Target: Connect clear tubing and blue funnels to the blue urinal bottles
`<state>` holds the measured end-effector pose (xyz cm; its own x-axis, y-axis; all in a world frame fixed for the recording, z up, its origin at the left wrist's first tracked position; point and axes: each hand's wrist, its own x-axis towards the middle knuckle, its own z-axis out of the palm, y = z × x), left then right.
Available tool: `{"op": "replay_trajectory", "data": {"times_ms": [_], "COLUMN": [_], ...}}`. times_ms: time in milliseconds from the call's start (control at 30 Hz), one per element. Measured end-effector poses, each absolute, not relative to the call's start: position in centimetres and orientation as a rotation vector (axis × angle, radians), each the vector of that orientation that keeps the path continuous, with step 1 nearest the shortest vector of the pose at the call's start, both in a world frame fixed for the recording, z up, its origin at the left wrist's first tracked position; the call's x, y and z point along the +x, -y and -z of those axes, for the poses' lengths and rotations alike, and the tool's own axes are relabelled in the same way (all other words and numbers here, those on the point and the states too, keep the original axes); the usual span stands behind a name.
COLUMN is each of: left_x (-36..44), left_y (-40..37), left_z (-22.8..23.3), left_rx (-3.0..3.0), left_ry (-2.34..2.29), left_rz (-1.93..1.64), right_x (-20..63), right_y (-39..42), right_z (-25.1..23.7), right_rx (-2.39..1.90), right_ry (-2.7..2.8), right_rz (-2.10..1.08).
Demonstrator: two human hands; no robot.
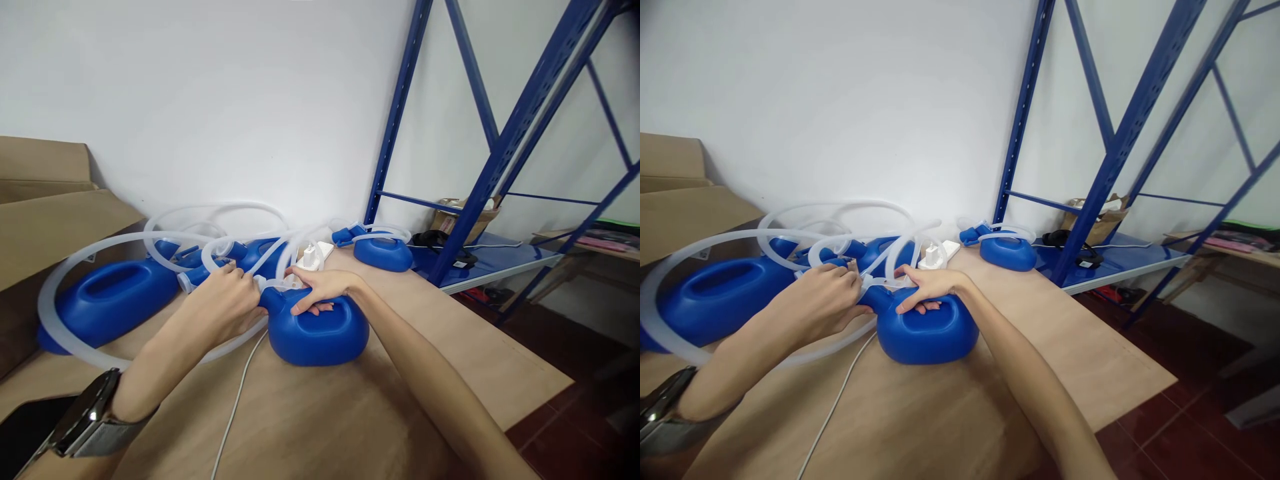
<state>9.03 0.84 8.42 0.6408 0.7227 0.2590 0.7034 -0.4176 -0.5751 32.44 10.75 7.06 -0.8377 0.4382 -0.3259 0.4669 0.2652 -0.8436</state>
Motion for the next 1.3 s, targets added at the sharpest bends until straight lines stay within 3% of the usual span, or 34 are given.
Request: {"op": "replay_trajectory", "data": {"times_ms": [267,500,767,1067,1300], "left_x": [8.1,6.8,5.9,5.7,5.9], "left_y": [-1.5,-3.1,-5.2,-5.9,-5.4], "left_z": [-9.1,-7.0,-4.9,-5.8,-6.3], "left_rx": [-2.319,-2.363,-2.421,-2.494,-2.494], "left_ry": [1.243,1.272,1.173,1.351,1.346], "left_rz": [0.021,0.225,0.421,0.443,0.418], "right_x": [32.5,32.6,32.9,32.8,32.1], "right_y": [-10.3,-10.0,-10.0,-11.1,-10.8], "right_z": [-7.0,-7.8,-8.1,-7.6,-8.4], "right_rx": [0.909,0.806,0.768,0.715,0.795], "right_ry": [-2.499,-2.507,-2.602,-2.536,-2.583], "right_rz": [1.701,1.729,1.538,1.629,1.402]}}
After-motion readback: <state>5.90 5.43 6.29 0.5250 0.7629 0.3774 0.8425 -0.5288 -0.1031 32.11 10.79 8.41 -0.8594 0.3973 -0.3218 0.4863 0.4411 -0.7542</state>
